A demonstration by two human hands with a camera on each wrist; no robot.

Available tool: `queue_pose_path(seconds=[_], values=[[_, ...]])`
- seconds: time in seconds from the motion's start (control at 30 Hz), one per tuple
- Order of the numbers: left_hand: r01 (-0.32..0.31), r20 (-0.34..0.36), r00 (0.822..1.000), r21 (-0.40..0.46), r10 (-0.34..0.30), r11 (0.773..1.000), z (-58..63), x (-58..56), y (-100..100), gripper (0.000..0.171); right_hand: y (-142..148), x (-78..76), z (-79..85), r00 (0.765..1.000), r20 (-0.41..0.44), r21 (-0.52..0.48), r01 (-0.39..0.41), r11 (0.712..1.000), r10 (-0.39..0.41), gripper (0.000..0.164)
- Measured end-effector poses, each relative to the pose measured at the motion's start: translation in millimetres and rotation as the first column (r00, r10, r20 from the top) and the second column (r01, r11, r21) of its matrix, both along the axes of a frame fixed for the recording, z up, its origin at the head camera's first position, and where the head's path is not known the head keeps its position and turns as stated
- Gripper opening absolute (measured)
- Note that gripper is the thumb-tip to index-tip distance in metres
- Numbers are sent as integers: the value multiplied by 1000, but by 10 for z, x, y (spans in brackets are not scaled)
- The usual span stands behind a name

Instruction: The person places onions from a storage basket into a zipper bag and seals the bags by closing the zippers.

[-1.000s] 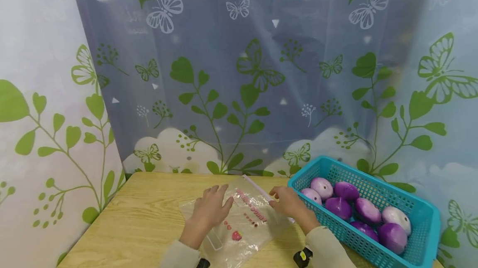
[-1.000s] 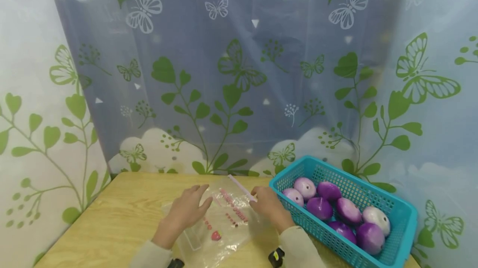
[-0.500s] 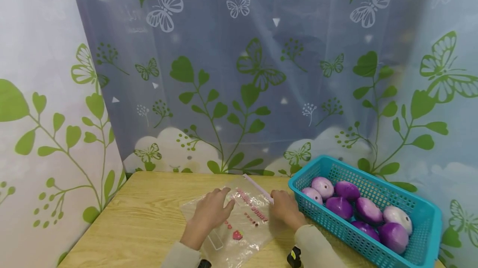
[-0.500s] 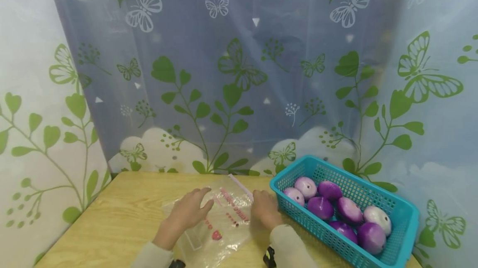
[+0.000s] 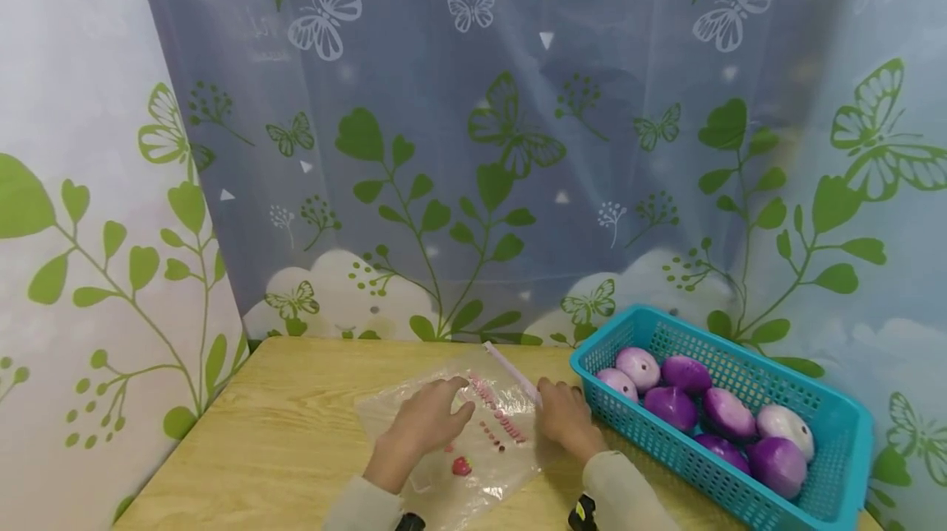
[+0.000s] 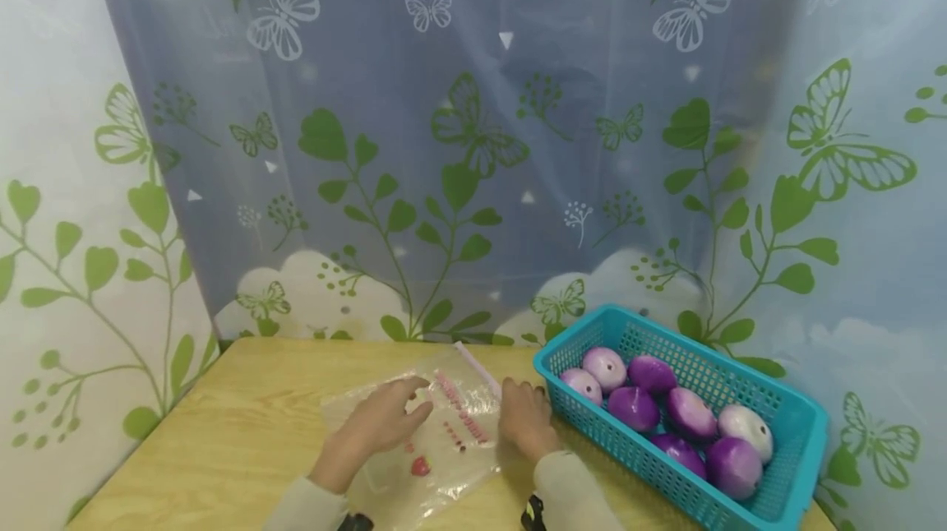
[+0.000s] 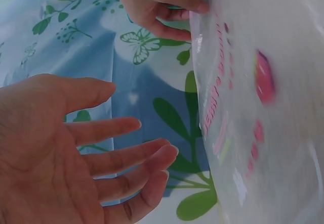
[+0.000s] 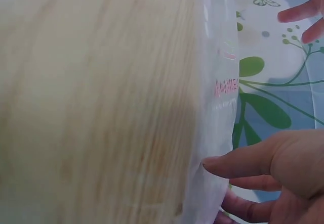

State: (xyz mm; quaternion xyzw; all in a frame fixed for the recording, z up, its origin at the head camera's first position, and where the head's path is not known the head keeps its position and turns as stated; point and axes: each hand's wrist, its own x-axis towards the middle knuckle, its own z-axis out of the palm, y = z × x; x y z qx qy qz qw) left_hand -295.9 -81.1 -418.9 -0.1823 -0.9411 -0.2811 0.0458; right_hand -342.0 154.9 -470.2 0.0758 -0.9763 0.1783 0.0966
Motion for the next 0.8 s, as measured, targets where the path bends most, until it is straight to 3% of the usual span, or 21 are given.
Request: queue_pose_path(seconds=[0.23,0.57,0.8], values=[[32,16,999,24,-32,999,48,39,45,43,-17,63,-1,1000,-8,-17,-21,1000,21,12],[55,-13,998,70,-55,996,56,51,134,37,-117,306,187,996,-45,-143,-80,987,74,22],[2,-37,999,96,1,995,29,57,261,29,-194,498,378,980,-88,-193,-192,962,178,25]])
